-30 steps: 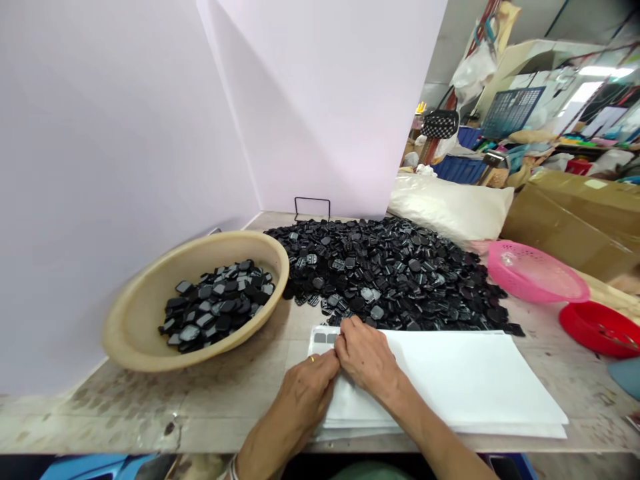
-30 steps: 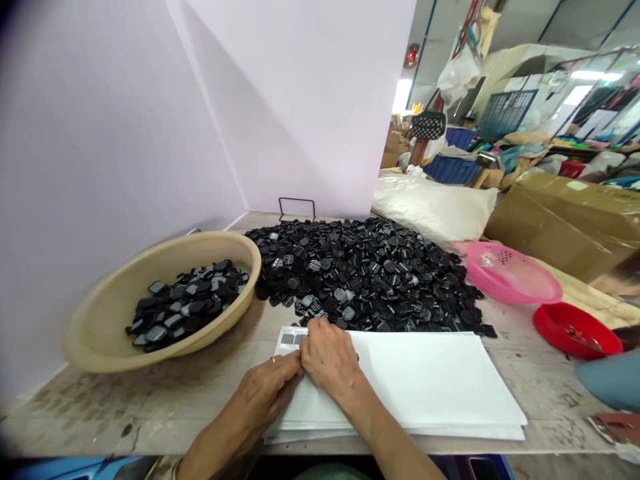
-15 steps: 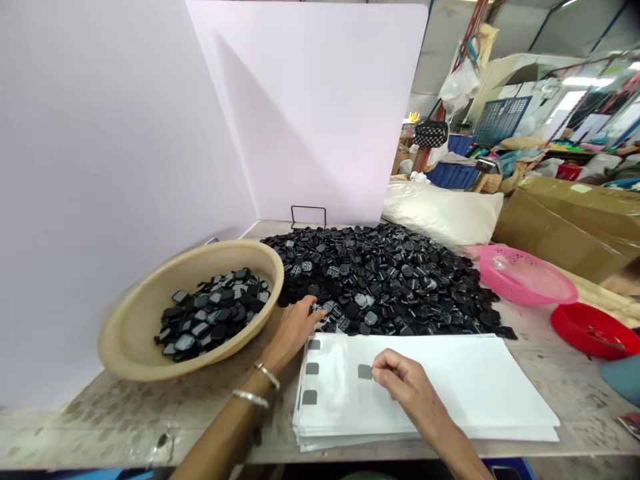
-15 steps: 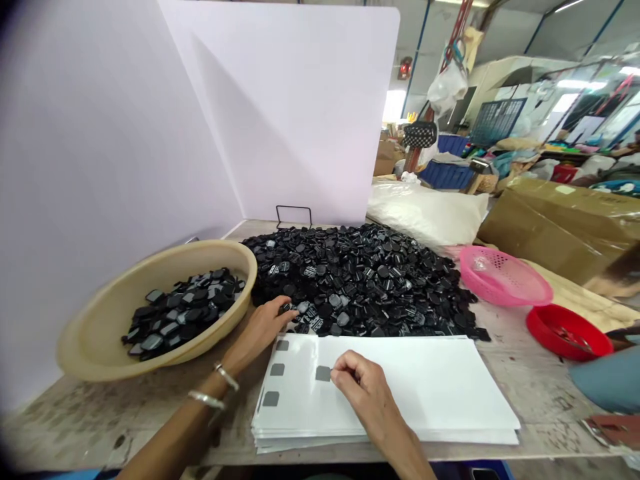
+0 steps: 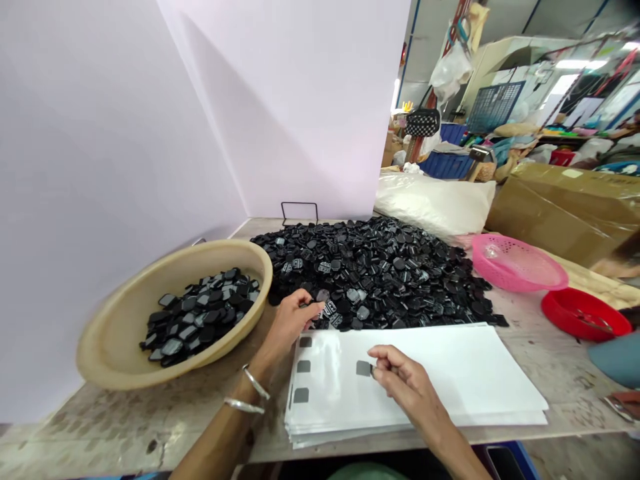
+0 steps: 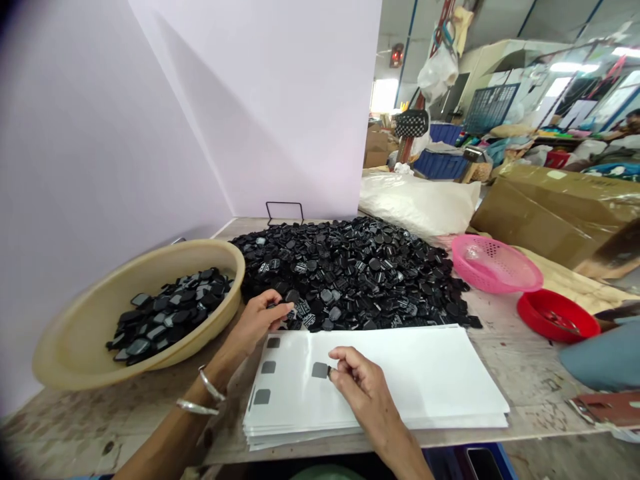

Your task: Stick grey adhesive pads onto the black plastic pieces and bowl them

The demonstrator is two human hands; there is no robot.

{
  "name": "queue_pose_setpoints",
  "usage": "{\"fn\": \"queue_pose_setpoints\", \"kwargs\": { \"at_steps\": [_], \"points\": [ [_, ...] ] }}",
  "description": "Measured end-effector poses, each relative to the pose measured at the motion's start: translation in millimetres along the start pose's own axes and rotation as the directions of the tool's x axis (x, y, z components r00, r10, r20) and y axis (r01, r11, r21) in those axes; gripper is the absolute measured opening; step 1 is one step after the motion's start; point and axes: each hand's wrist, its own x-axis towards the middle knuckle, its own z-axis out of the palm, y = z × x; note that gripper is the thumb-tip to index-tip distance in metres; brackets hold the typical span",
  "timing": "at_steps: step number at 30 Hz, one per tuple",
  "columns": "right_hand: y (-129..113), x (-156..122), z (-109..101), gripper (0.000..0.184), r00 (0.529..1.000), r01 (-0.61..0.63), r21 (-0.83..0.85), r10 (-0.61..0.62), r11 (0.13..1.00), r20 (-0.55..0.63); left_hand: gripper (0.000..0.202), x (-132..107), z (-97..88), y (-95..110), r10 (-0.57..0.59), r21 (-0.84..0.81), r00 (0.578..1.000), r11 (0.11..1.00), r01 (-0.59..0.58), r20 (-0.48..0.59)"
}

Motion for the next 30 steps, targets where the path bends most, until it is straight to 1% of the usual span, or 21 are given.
{"fn": "queue_pose_setpoints", "kwargs": {
  "at_steps": [4, 6, 9, 12, 14, 16, 18, 20, 22, 24, 26, 27, 28, 30],
  "points": [
    [2.4, 0.0, 3.5, 0.03, 1.0, -0.016, 0.047, 0.017, 0.999, -0.023, 0.028, -0.7, 15.6, 5.4, -0.045, -0.2, 0.995, 0.978, 0.061, 0.087],
    [2.8, -0.6, 2.5, 0.029, 0.998, -0.018, 0.039, 0.02, 0.999, -0.051, 0.032, 2.1, 18.8, 8.0, -0.061, -0.271, 0.99, 0.958, 0.094, 0.129],
    [2.5, -2.6, -1.9, 0.027, 0.998, -0.042, 0.038, 0.044, 0.998, -0.055, 0.037, 2.7, 15.4, 13.9, -0.073, -0.365, 0.981, 0.921, 0.136, 0.182],
    [-1.5, -4.0, -4.7, 0.028, 0.998, -0.034, 0.11, 0.04, 0.993, -0.05, 0.037, -8.9, 9.9, 22.6, -0.078, -0.427, 0.969, 0.887, 0.174, 0.234],
    [-6.8, -3.9, -3.4, 0.034, 0.999, -0.037, 0.178, 0.038, 0.983, -0.003, 0.037, -24.8, 11.3, 27.5, -0.079, -0.455, 0.958, 0.867, 0.202, 0.276],
    [-12.7, -3.5, -0.6, 0.044, 0.992, -0.083, 0.228, 0.059, 0.97, 0.108, 0.037, -44.9, 18.2, 29.1, -0.067, -0.493, 0.938, 0.837, 0.237, 0.339],
    [-16.7, -3.4, 1.6, 0.055, 0.969, -0.151, 0.238, 0.096, 0.959, 0.229, 0.037, -65.3, 27.8, 26.2, -0.044, -0.532, 0.907, 0.798, 0.284, 0.419],
    [-17.2, -5.0, 0.7, 0.062, 0.938, -0.209, 0.208, 0.136, 0.956, 0.32, 0.041, -82.6, 36.4, 20.0, -0.032, -0.554, 0.88, 0.766, 0.327, 0.474],
    [-14.5, -9.2, -4.3, 0.064, 0.909, -0.256, 0.166, 0.179, 0.952, 0.377, 0.047, -95.2, 41.5, 13.2, -0.037, -0.56, 0.855, 0.74, 0.372, 0.518],
    [-10.5, -15.7, -11.8, 0.064, 0.883, -0.285, 0.127, 0.209, 0.95, 0.421, 0.05, -103.2, 43.8, 8.2, -0.037, -0.548, 0.808, 0.717, 0.431, 0.588],
    [-7.7, -23.3, -18.6, 0.064, 0.862, -0.281, 0.082, 0.214, 0.956, 0.46, 0.048, -107.5, 45.3, 6.5, -0.023, -0.529, 0.753, 0.697, 0.483, 0.658],
    [-7.2, -26.9, -20.9, 0.063, 0.861, -0.254, 0.053, 0.201, 0.966, 0.466, 0.046, -108.6, 46.4, 6.9, -0.017, -0.528, 0.742, 0.692, 0.493, 0.67],
    [-7.3, -29.9, -22.2, 0.062, 0.866, -0.214, 0.022, 0.18, 0.977, 0.466, 0.044, -109.1, 47.6, 8.1, -0.015, -0.532, 0.745, 0.69, 0.49, 0.667],
    [-9.0, -33.9, -21.9, 0.057, 0.887, -0.133, -0.022, 0.129, 0.991, 0.444, 0.039, -109.0, 50.4, 11.8, -0.015, -0.554, 0.779, 0.695, 0.459, 0.626]
  ]
}}
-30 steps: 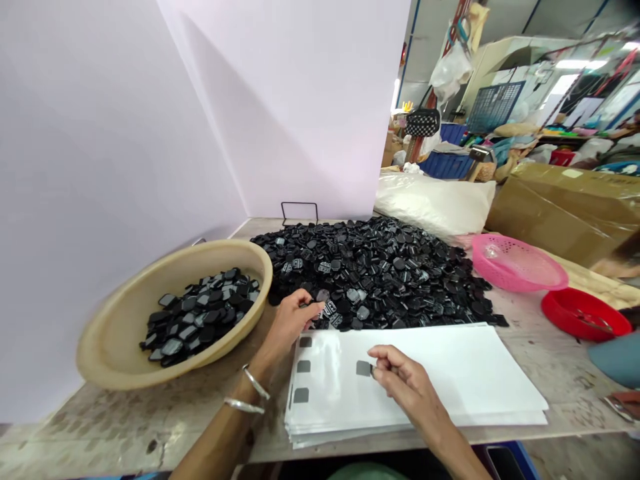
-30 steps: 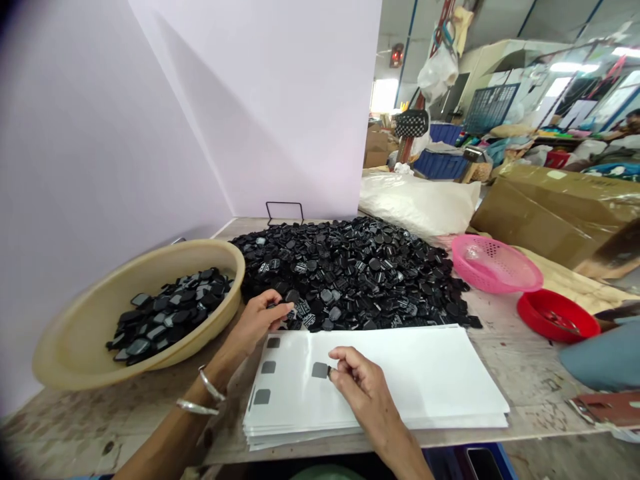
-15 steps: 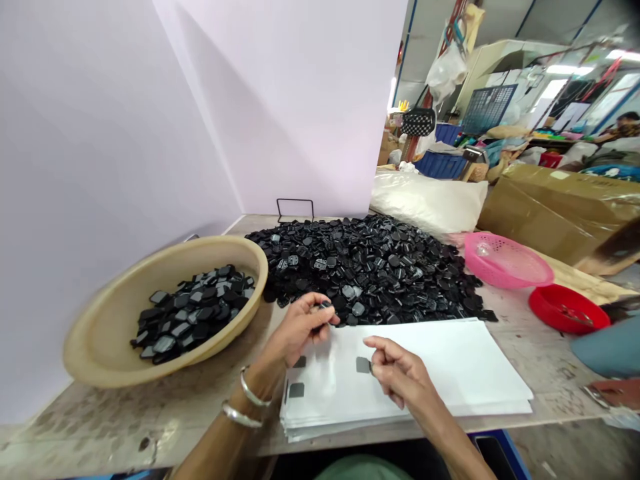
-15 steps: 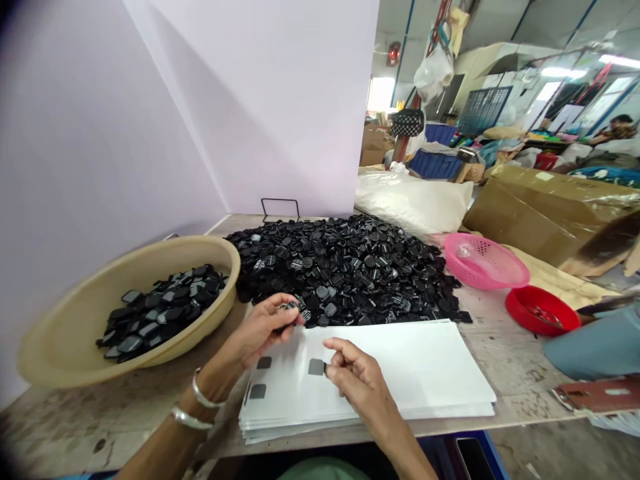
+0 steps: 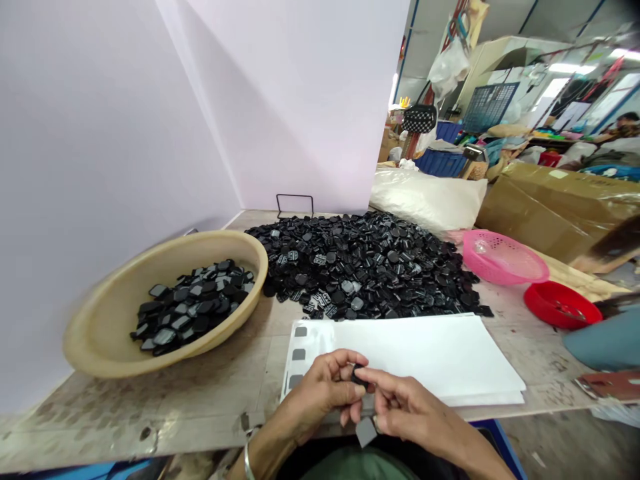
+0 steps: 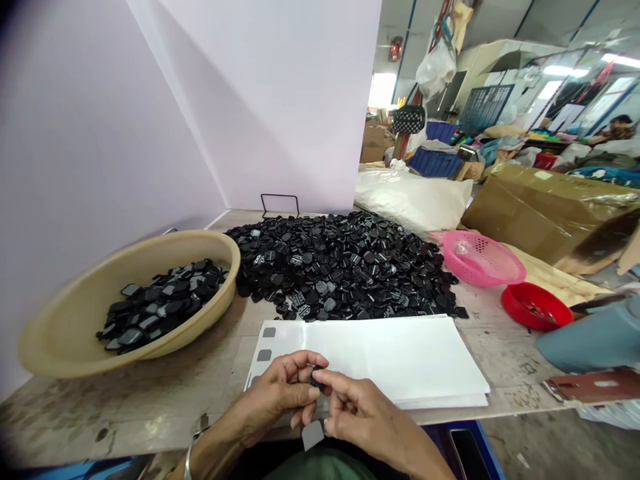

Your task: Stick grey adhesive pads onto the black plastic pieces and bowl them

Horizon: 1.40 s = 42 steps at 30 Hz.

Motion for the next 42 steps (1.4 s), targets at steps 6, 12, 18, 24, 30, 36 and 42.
{"fn": "queue_pose_setpoints", "kwargs": {
  "at_steps": [6, 12, 18, 24, 30, 36, 42],
  "points": [
    [-4.5, 5.2, 7.9, 0.027, 0.843, 0.207, -0.217, -0.287, 0.954, -0.456, 0.036, 1.0, 8.9, 7.2, 0.085, 0.001, 0.991, 0.996, -0.086, -0.101],
    [-2.5, 12.7, 13.4, 0.019, 0.744, 0.218, -0.607, -0.533, 0.764, -0.404, 0.034, -0.9, 9.1, 6.6, 0.079, -0.032, 0.993, 0.996, -0.083, -0.087],
    [3.6, 15.4, 14.3, 0.021, 0.753, 0.208, -0.718, -0.578, 0.664, -0.316, 0.035, 1.7, 7.7, 5.5, 0.07, -0.025, 0.991, 0.997, -0.073, -0.11],
    [2.8, 15.7, 14.9, 0.023, 0.777, 0.178, -0.739, -0.553, 0.65, -0.3, 0.034, 0.1, 10.0, 6.0, 0.075, 0.007, 0.987, 0.997, -0.075, -0.143],
    [1.7, 16.9, 17.2, 0.025, 0.783, 0.159, -0.733, -0.537, 0.661, -0.315, 0.034, 2.8, 8.9, 3.4, 0.077, 0.005, 0.987, 0.997, -0.077, -0.142],
    [3.0, 18.2, 19.8, 0.024, 0.783, 0.146, -0.735, -0.531, 0.662, -0.323, 0.034, 4.8, 7.6, -0.9, 0.092, 0.027, 0.981, 0.996, -0.089, -0.17],
    [3.7, 17.0, 20.8, 0.023, 0.791, 0.129, -0.762, -0.53, 0.635, -0.307, 0.034, 2.1, 7.1, 0.7, 0.101, 0.055, 0.982, 0.994, -0.093, -0.161]
  ]
}}
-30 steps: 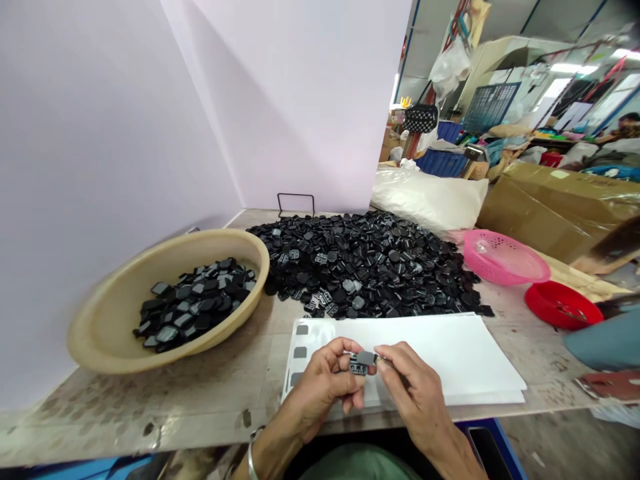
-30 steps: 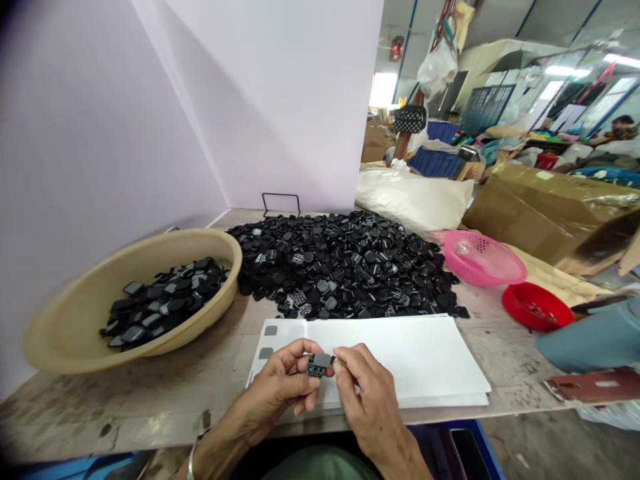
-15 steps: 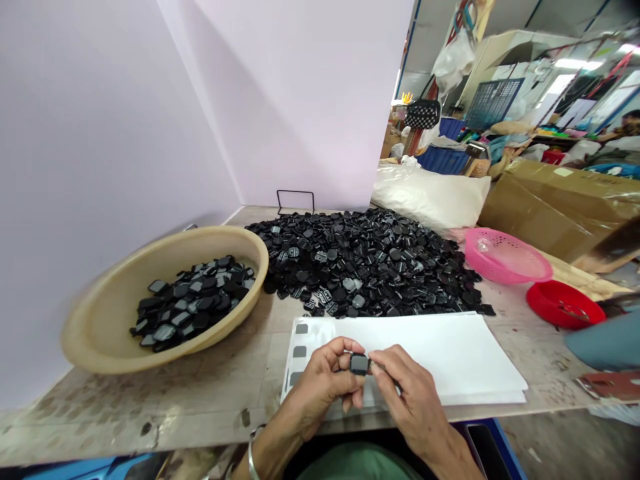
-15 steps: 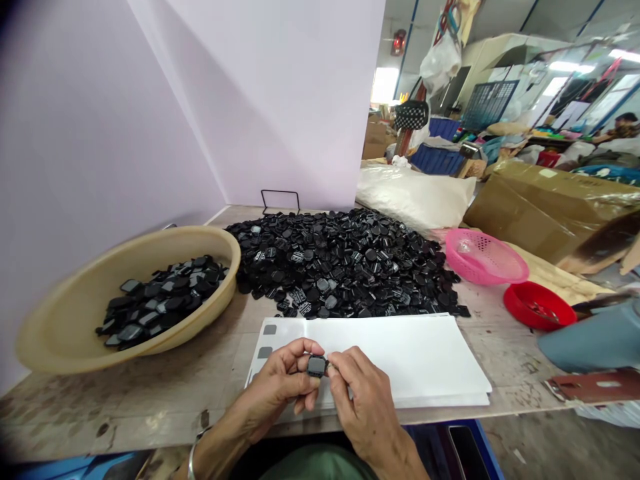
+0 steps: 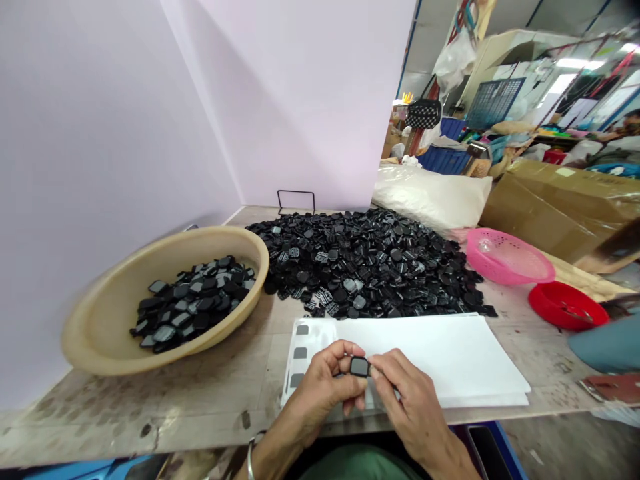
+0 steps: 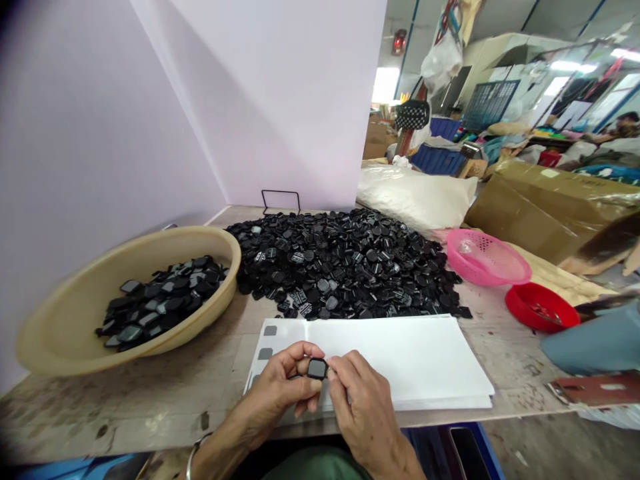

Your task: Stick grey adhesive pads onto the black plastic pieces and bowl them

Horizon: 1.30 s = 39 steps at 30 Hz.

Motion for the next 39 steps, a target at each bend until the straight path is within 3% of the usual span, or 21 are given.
{"fn": "queue_pose_setpoints", "kwargs": {
  "at_steps": [4, 6, 8, 10, 11, 12, 14, 15, 17, 18, 20, 22, 24, 25, 26, 28, 30, 31, 33, 35, 39],
  "points": [
    [-0.4, -0.9, 7.1, 0.022, 1.0, 0.03, -0.038, -0.03, 0.999, 0.011, 0.029, 2.7, -3.6, -6.8, 0.014, 0.046, 1.0, 0.999, -0.013, -0.01],
    [-1.3, 0.8, 11.9, 0.022, 0.998, 0.059, -0.081, -0.058, 0.995, 0.021, 0.026, 1.5, -6.4, -8.4, 0.042, 0.16, 0.999, 0.986, -0.036, -0.034],
    [-2.3, 4.3, 14.8, 0.023, 0.995, 0.099, -0.14, -0.093, 0.985, 0.045, 0.023, -4.4, -11.6, -1.7, 0.155, 0.374, 0.984, 0.921, -0.113, -0.086],
    [-2.7, 9.0, 14.6, 0.024, 0.993, 0.111, -0.195, -0.1, 0.975, 0.067, 0.021, -15.3, -22.3, 17.2, 0.372, 0.624, 0.912, 0.758, -0.189, -0.175],
    [-2.6, 11.6, 13.8, 0.024, 0.994, 0.101, -0.216, -0.088, 0.971, 0.072, 0.021, -22.1, -30.8, 30.9, 0.504, 0.735, 0.832, 0.651, -0.191, -0.23],
    [-2.5, 14.2, 13.0, 0.024, 0.995, 0.083, -0.232, -0.067, 0.969, 0.075, 0.021, -29.3, -41.5, 46.7, 0.634, 0.825, 0.723, 0.542, -0.16, -0.275],
    [-2.4, 19.5, 12.8, 0.022, 0.997, 0.041, -0.256, -0.021, 0.966, 0.08, 0.025, -43.2, -69.1, 80.8, 0.851, 0.946, 0.429, 0.321, 0.036, -0.305],
    [-2.8, 22.3, 14.2, 0.021, 0.996, 0.029, -0.273, -0.005, 0.962, 0.088, 0.027, -49.2, -84.6, 97.0, 0.917, 0.955, 0.276, 0.251, 0.159, -0.287],
    [-5.0, 28.1, 20.3, 0.019, 0.993, 0.025, -0.318, 0.012, 0.948, 0.115, 0.032, -58.3, -114.4, 124.1, 0.955, 0.902, 0.138, 0.191, 0.387, -0.261],
    [-6.9, 31.2, 24.9, 0.018, 0.991, 0.034, -0.344, 0.013, 0.938, 0.133, 0.034, -61.3, -126.5, 133.7, 0.956, 0.869, 0.133, 0.173, 0.463, -0.261],
    [-12.1, 37.8, 35.6, 0.015, 0.986, 0.063, -0.402, 0.005, 0.914, 0.167, 0.038, -65.2, -140.8, 143.7, 0.963, 0.823, 0.15, 0.104, 0.559, -0.223],
    [-18.3, 44.7, 46.1, 0.014, 0.983, 0.094, -0.46, -0.008, 0.883, 0.185, 0.045, -67.2, -139.7, 140.0, 0.979, 0.825, 0.151, 0.029, 0.565, -0.138],
    [-24.4, 50.9, 54.4, 0.014, 0.981, 0.117, -0.5, -0.022, 0.858, 0.194, 0.048, -67.3, -126.7, 121.9, 0.991, 0.891, 0.125, -0.019, 0.453, -0.042],
    [-27.1, 53.5, 57.5, 0.013, 0.98, 0.124, -0.511, -0.024, 0.851, 0.198, 0.046, -66.2, -118.4, 107.7, 0.991, 0.939, 0.133, -0.043, 0.341, -0.003],
    [-29.5, 55.7, 59.9, 0.013, 0.978, 0.131, -0.516, -0.026, 0.846, 0.206, 0.042, -63.9, -110.5, 90.6, 0.983, 0.979, 0.18, -0.079, 0.187, 0.045],
    [-33.3, 58.7, 63.4, 0.012, 0.975, 0.139, -0.516, -0.024, 0.845, 0.223, 0.038, -55.2, -100.2, 50.6, 0.867, 0.982, 0.462, -0.141, -0.129, 0.186],
    [-35.8, 60.4, 65.9, 0.012, 0.971, 0.143, -0.51, -0.02, 0.848, 0.239, 0.041, -42.1, -100.5, 9.6, 0.714, 0.971, 0.66, -0.136, -0.197, 0.233],
    [-36.7, 60.9, 66.9, 0.012, 0.969, 0.145, -0.507, -0.018, 0.85, 0.247, 0.05, -35.3, -104.0, -8.4, 0.658, 0.974, 0.718, -0.134, -0.181, 0.224],
    [-38.1, 61.5, 68.7, 0.012, 0.966, 0.145, -0.503, -0.013, 0.852, 0.256, 0.058, -23.7, -113.8, -34.8, 0.572, 0.99, 0.808, -0.102, -0.097, 0.138],
    [-39.3, 61.8, 70.6, 0.013, 0.965, 0.144, -0.494, -0.012, 0.857, 0.261, 0.061, -17.3, -121.5, -46.8, 0.491, 0.997, 0.868, -0.073, -0.034, 0.066],
    [-41.3, 62.5, 75.4, 0.012, 0.966, 0.146, -0.471, -0.022, 0.87, 0.258, 0.063, -16.0, -121.5, -42.3, 0.4, 0.999, 0.916, -0.035, 0.0, 0.014]
  ]
}}
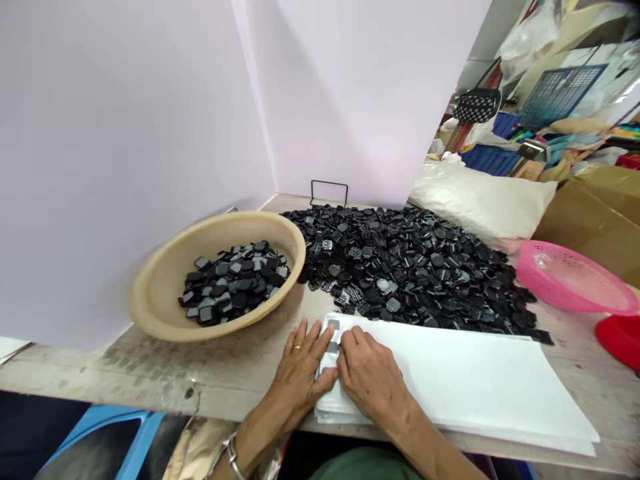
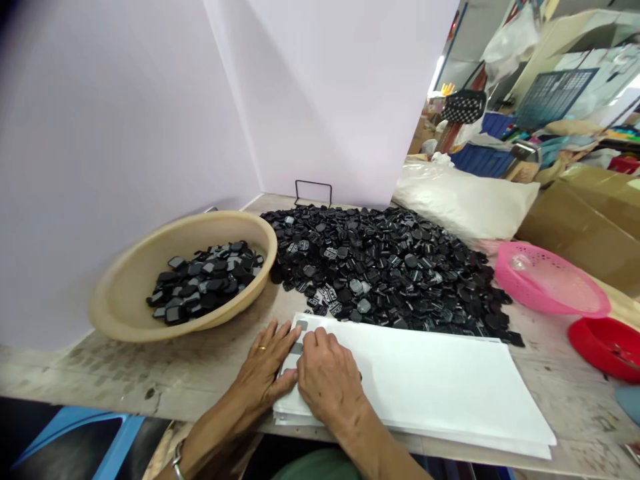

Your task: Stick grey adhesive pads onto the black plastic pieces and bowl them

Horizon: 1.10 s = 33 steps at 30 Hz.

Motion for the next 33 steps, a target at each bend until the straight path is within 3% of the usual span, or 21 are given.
{"fn": "queue_pose_setpoints", "kwargs": {
  "at_steps": [3, 7, 11, 14, 16, 18, 21, 24, 29, 33],
  "points": [
    [-1.3, 3.4, 1.2, 0.012, 1.0, -0.01, 0.047, 0.011, 0.999, -0.012, 0.064, 2.8, -4.3, 3.8, -0.017, -0.008, 0.999, 1.0, 0.017, 0.038],
    [4.9, 6.0, -6.4, 0.01, 1.0, -0.02, 0.319, 0.027, 0.948, -0.015, 0.064, 3.7, -1.8, 2.9, -0.049, -0.045, 0.999, 0.998, 0.05, 0.023],
    [22.3, -5.6, -22.2, 0.015, 0.999, -0.033, 0.669, 0.045, 0.742, 0.0, 0.064, 3.1, -16.2, 1.4, -0.058, -0.157, 0.997, 0.985, 0.064, 0.046],
    [38.3, -22.6, -30.5, 0.017, 0.992, -0.123, 0.8, 0.103, 0.587, 0.077, 0.049, 16.3, -41.4, 5.6, -0.098, -0.291, 0.993, 0.954, 0.077, -0.058],
    [46.8, -33.6, -33.1, 0.019, 0.981, -0.189, 0.831, 0.14, 0.523, 0.135, 0.039, 37.2, -56.3, 10.4, -0.168, -0.325, 0.972, 0.94, 0.109, -0.162],
    [52.2, -42.5, -33.6, 0.02, 0.97, -0.236, 0.84, 0.167, 0.488, 0.175, 0.035, 65.5, -64.3, 15.3, -0.191, -0.263, 0.962, 0.955, 0.136, -0.194],
    [56.2, -51.4, -31.8, 0.021, 0.959, -0.272, 0.84, 0.206, 0.469, 0.196, 0.026, 107.6, -62.9, 20.7, -0.151, -0.131, 0.978, 0.983, 0.132, -0.146],
    [60.5, -56.8, -30.4, 0.022, 0.955, -0.272, 0.853, 0.23, 0.445, 0.185, 0.014, 133.2, -56.8, 22.7, -0.145, -0.101, 0.984, 0.986, 0.135, -0.102],
    [71.2, -62.0, -33.2, 0.022, 0.947, -0.28, 0.868, 0.268, 0.41, 0.179, 0.008, 132.6, -63.5, 27.7, -0.153, -0.184, 0.985, 0.973, 0.137, -0.075],
    [71.3, -64.2, -31.9, 0.025, 0.952, -0.253, 0.934, 0.237, 0.252, 0.194, 0.012, 107.9, -68.8, 51.6, -0.158, -0.379, 0.986, 0.916, 0.129, -0.048]
  ]
}}
